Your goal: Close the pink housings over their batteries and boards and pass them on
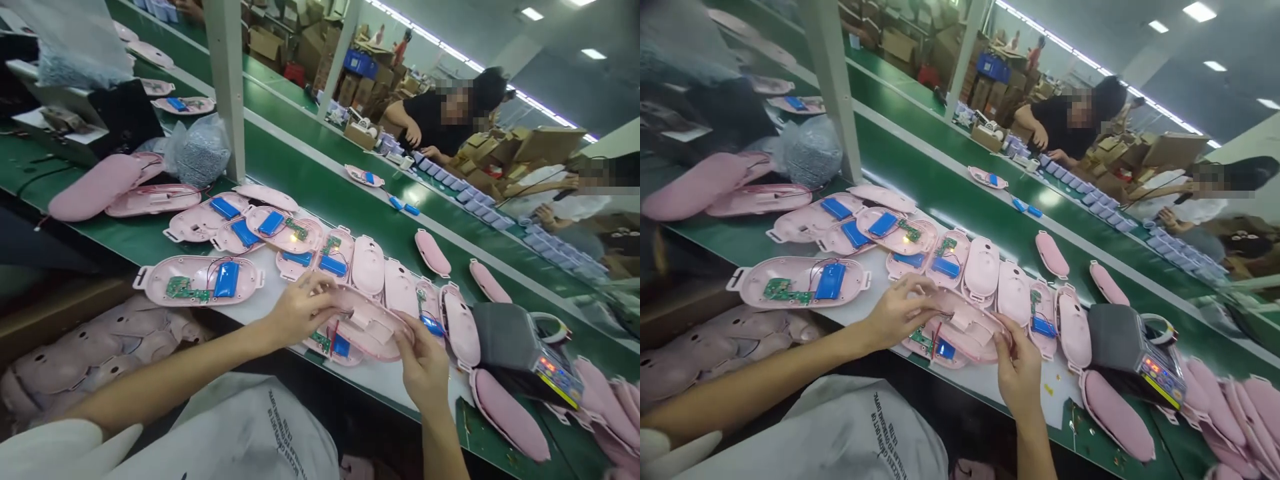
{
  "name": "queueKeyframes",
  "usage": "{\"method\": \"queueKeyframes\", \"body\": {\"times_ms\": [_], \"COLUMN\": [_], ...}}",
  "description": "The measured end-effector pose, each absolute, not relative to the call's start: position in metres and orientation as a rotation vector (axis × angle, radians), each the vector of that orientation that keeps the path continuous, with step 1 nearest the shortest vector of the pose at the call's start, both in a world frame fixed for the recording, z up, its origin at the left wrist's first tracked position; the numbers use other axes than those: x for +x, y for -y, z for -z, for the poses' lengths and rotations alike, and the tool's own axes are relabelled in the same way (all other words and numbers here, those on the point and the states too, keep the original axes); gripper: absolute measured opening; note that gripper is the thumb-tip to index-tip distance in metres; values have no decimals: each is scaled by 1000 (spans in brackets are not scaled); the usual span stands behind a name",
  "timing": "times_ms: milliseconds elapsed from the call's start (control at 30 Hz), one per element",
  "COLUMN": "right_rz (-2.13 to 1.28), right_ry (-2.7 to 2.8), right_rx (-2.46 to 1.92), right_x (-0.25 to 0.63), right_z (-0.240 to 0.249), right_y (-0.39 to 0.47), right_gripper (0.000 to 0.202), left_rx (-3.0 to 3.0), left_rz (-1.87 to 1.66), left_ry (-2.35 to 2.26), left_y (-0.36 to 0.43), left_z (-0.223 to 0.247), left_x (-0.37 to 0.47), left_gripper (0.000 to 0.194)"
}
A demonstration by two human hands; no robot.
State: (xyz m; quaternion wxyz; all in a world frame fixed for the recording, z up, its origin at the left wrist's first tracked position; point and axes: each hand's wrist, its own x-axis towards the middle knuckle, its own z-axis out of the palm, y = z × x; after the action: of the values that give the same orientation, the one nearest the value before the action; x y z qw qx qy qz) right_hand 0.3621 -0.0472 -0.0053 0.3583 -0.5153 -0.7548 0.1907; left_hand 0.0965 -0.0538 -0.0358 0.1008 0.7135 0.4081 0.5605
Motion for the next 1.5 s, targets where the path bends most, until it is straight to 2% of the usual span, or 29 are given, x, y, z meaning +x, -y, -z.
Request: {"method": "queueKeyframes", "body": {"times_ms": [167,367,467,533,700,833,1033,1233,1400,1500], "right_rz": [-442,-529,-593,-609,-381,-526,-800,-582,-664,-350], "right_ry": [1979,1801,1745,1744,2108,2407,2450,2550,2280,1724], "right_rx": [-1259,-1233,-1240,-1242,-1281,-1385,-1435,-1485,-1344,-1501], "right_x": [342,341,340,336,301,266,255,246,281,365], "right_z": [-2,14,19,16,-5,-11,-18,-26,-18,-10], "right_y": [50,46,42,37,16,-8,-25,-26,-14,-1], "right_gripper": [25,24,26,27,34,27,19,18,30,26], "left_rx": [1893,1653,1203,1033,983,974,989,1150,1269,1395], "left_rz": [-1948,-1832,-1582,-1389,-1290,-1335,-1262,-1045,-912,-831], "left_ry": [-1267,-1062,-998,-962,-1040,-1057,-1158,-1304,-1339,-1491], "left_y": [45,39,37,35,31,33,35,30,28,26], "left_z": [40,51,49,46,45,48,36,18,12,17], "left_x": [99,97,92,88,87,88,88,84,85,84], "left_gripper": [5,2,39,54,36,42,57,63,62,62]}}
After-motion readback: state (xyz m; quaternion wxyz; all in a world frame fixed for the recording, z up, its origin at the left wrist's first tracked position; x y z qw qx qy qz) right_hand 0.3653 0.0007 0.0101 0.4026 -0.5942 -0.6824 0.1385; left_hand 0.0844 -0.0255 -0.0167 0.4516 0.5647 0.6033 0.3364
